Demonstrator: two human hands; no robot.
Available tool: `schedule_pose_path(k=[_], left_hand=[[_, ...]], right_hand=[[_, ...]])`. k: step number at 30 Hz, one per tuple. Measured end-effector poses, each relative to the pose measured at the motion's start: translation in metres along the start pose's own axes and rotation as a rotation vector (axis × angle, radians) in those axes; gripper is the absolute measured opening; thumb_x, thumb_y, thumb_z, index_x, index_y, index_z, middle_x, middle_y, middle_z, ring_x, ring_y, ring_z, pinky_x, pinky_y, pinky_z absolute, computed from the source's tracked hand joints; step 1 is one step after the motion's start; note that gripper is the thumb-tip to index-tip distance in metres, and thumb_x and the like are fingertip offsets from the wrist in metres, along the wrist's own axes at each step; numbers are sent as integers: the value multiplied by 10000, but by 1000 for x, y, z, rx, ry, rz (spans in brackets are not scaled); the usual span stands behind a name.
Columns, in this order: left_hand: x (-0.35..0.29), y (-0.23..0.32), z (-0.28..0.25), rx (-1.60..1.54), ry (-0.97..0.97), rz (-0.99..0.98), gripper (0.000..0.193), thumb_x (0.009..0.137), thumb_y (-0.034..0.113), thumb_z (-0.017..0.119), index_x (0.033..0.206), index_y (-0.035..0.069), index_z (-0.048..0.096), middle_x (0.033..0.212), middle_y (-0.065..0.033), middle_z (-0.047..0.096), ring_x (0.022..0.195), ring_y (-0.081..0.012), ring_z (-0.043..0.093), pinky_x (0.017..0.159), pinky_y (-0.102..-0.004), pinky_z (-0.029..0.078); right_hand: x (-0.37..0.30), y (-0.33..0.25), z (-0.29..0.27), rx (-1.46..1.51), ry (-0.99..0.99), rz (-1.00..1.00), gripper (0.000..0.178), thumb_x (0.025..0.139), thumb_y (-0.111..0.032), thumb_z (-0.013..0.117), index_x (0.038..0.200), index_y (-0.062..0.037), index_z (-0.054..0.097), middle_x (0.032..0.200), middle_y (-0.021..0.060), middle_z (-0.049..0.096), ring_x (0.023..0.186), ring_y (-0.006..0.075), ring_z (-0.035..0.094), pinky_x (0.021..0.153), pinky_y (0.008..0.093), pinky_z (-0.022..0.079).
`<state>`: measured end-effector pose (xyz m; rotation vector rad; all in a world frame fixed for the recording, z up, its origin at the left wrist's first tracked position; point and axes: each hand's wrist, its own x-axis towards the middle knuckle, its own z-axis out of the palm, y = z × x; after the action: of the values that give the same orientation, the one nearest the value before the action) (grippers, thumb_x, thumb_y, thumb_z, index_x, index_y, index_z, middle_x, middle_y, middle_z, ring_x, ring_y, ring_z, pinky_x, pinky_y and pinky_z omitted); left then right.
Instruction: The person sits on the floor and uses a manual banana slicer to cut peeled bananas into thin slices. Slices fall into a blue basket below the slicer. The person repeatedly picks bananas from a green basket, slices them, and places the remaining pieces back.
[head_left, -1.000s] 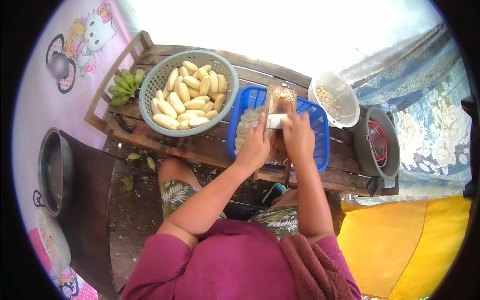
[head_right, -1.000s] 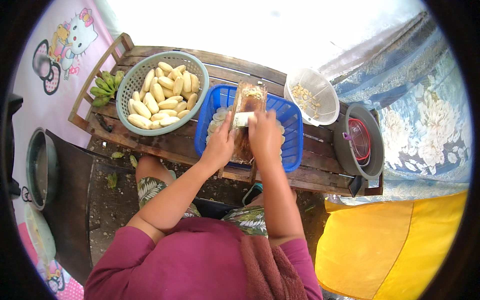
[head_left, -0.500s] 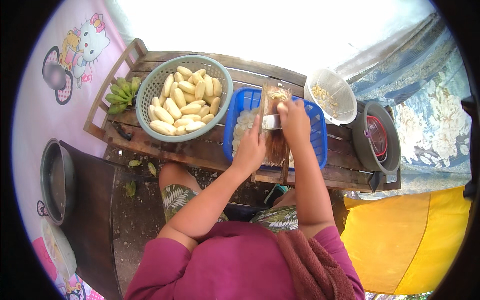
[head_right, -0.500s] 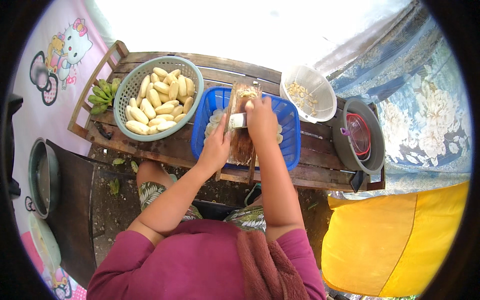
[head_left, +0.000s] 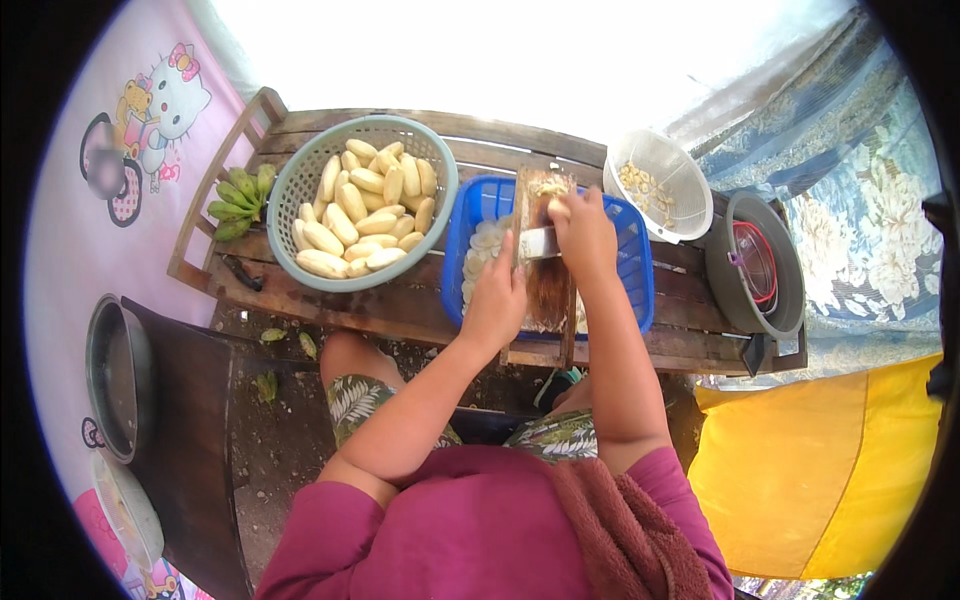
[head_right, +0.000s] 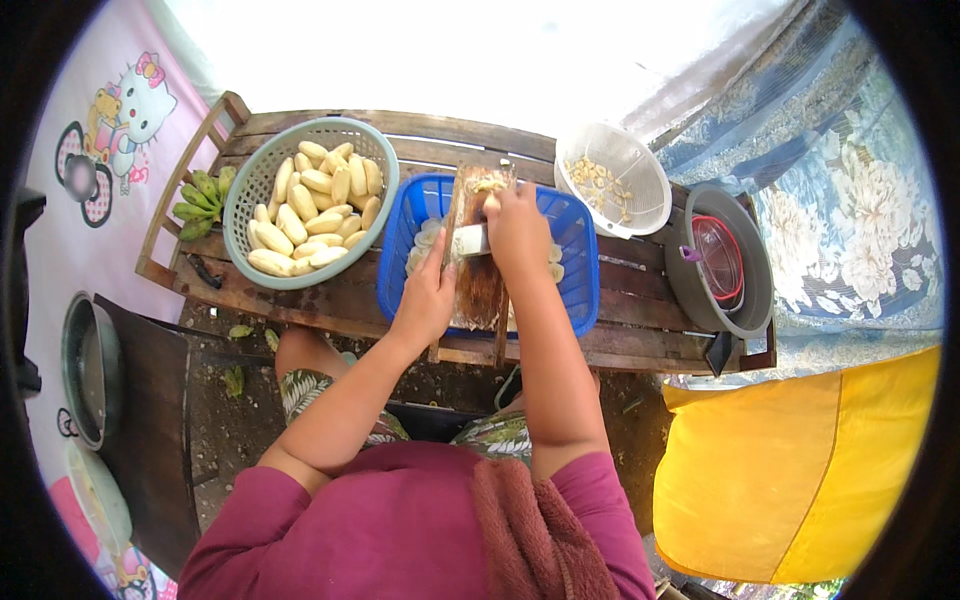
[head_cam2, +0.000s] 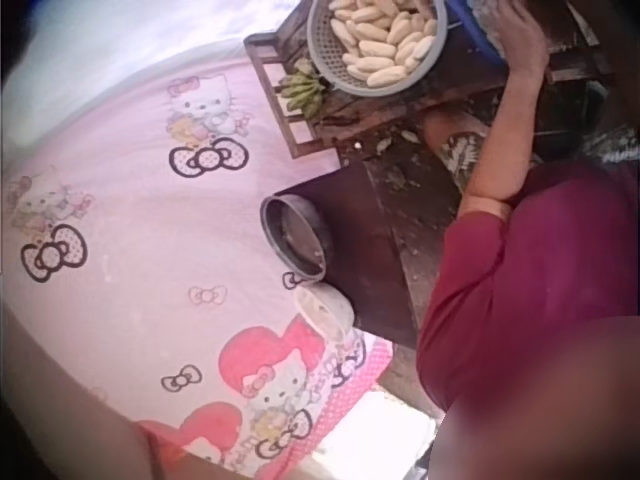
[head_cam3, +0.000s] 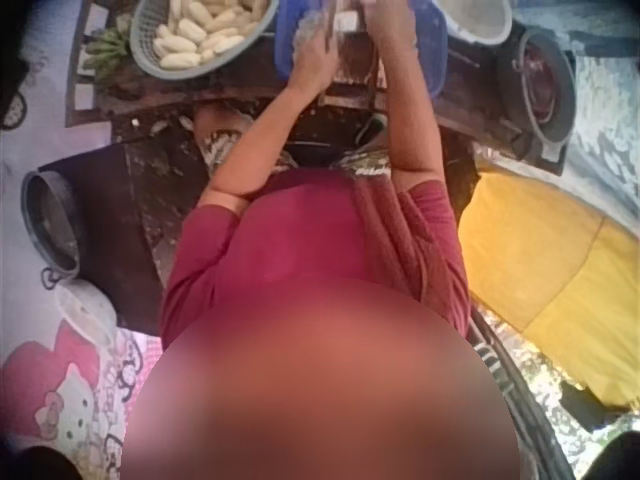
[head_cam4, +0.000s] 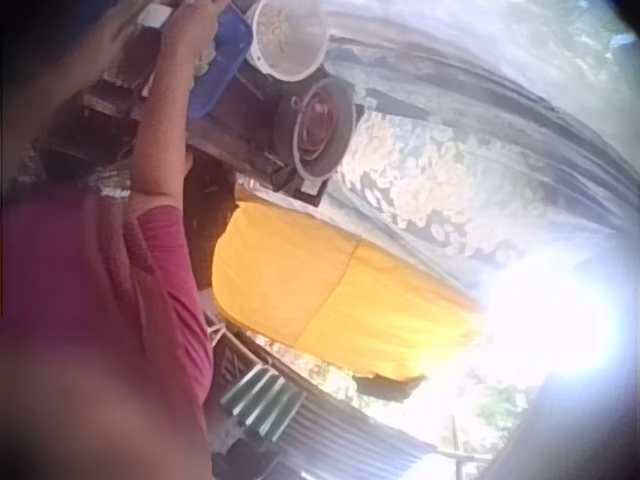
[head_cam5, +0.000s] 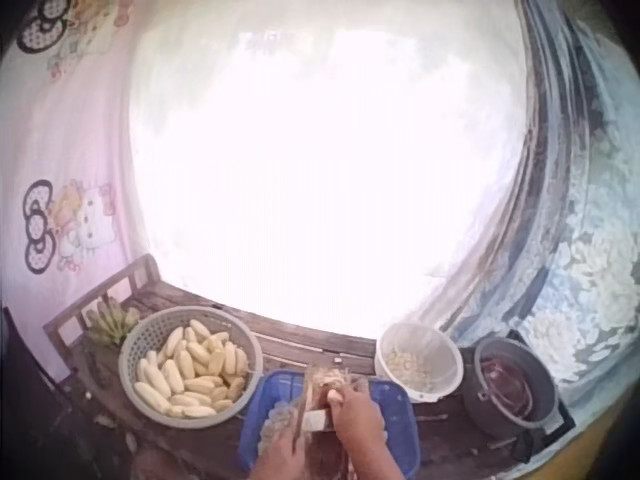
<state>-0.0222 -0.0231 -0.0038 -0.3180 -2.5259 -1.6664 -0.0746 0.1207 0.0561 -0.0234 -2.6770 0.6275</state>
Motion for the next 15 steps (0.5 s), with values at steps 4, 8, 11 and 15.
schedule_pose_path(k=[4,8,11,15], left_hand=[[-2,-4,3,-35,1,2,561,1000,161,464,1514,3,307,1188,-324,553,1083,-473,554,945,-492,441],[-3,-6,4,-51,10,19,554,994,144,469,1507,-3,320,1216,-334,550,1089,-478,554,956,-497,434],[-1,-2,3,-53,-7,-43,548,1001,140,482,1514,25,329,1321,-310,546,1232,-454,520,1025,-451,417],[5,4,-12,0,-55,-65,545,995,145,513,1503,22,357,1383,-285,525,1286,-405,516,1065,-417,404]], right_hand=[[-91,-15,-28,-47,-86,-30,239,878,-136,667,1110,-78,671,1036,168,591,771,388,664,666,463,542],[-117,-22,-29,38,-102,-13,254,879,-157,676,1120,-77,673,1046,168,595,806,402,659,703,468,539],[-41,-5,-1,-12,34,-2,254,895,-194,662,1108,-60,693,1103,183,599,869,425,651,769,482,530],[24,30,7,153,-1,-17,327,886,-254,692,1141,-48,694,1077,167,666,798,321,675,705,410,530]])
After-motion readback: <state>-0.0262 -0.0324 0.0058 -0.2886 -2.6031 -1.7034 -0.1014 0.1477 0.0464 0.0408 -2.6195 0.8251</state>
